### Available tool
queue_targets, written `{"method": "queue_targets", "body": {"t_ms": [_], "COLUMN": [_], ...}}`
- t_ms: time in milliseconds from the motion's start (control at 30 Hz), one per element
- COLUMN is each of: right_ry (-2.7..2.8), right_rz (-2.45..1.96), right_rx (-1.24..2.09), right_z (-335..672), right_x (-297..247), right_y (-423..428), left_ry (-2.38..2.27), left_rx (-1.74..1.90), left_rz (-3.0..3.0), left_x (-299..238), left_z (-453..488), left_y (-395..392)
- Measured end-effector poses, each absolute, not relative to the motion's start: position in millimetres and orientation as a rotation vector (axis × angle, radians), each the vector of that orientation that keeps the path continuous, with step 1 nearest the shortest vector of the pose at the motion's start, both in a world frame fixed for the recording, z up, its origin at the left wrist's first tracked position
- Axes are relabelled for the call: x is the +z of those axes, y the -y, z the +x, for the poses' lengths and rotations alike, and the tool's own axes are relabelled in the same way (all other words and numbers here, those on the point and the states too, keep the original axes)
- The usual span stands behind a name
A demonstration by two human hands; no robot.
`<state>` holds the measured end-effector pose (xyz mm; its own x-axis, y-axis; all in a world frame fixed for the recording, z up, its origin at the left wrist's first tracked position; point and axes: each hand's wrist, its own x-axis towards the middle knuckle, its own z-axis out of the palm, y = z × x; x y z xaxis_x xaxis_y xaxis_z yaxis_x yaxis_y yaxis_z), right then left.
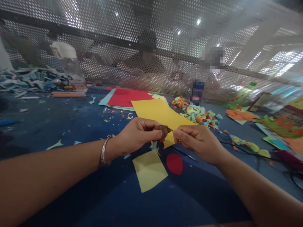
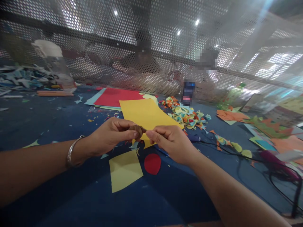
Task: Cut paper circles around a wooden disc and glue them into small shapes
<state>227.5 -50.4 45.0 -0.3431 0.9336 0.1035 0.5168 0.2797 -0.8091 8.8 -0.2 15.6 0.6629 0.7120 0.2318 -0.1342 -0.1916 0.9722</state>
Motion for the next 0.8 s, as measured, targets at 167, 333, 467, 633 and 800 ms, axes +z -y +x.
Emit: {"method": "queue_targets", "body": {"t_ms": [167, 333, 467, 633, 800], "right_ry": [1.992, 1.971, 1.995, 2.067, 2.104], "right_rz": [-1.320, -1.357, -1.392, -1.481, -1.511], "right_rx": [0.895, 0.846, 0.716, 0.560, 0.471], "right_z": [227.2, 227.1, 228.8, 229.2, 227.7], "right_x": [45.5, 42.3, 40.9, 39.9, 38.4], "right_y": [51.2, 47.8, 45.9, 45.4, 44.3], "left_ry": [-0.488, -0.654, -0.757, -0.817, -0.933], "left_rx": [0.814, 0.646, 0.516, 0.320, 0.203], "left_rz": [1.584, 1.669, 1.996, 2.529, 2.892], "left_x": [13.8, 19.1, 27.8, 30.5, 39.6], "left_z": [8.7, 7.8, 5.2, 2.6, 4.0], "left_y": [-0.8, 4.4, 21.0, 35.5, 49.4]}}
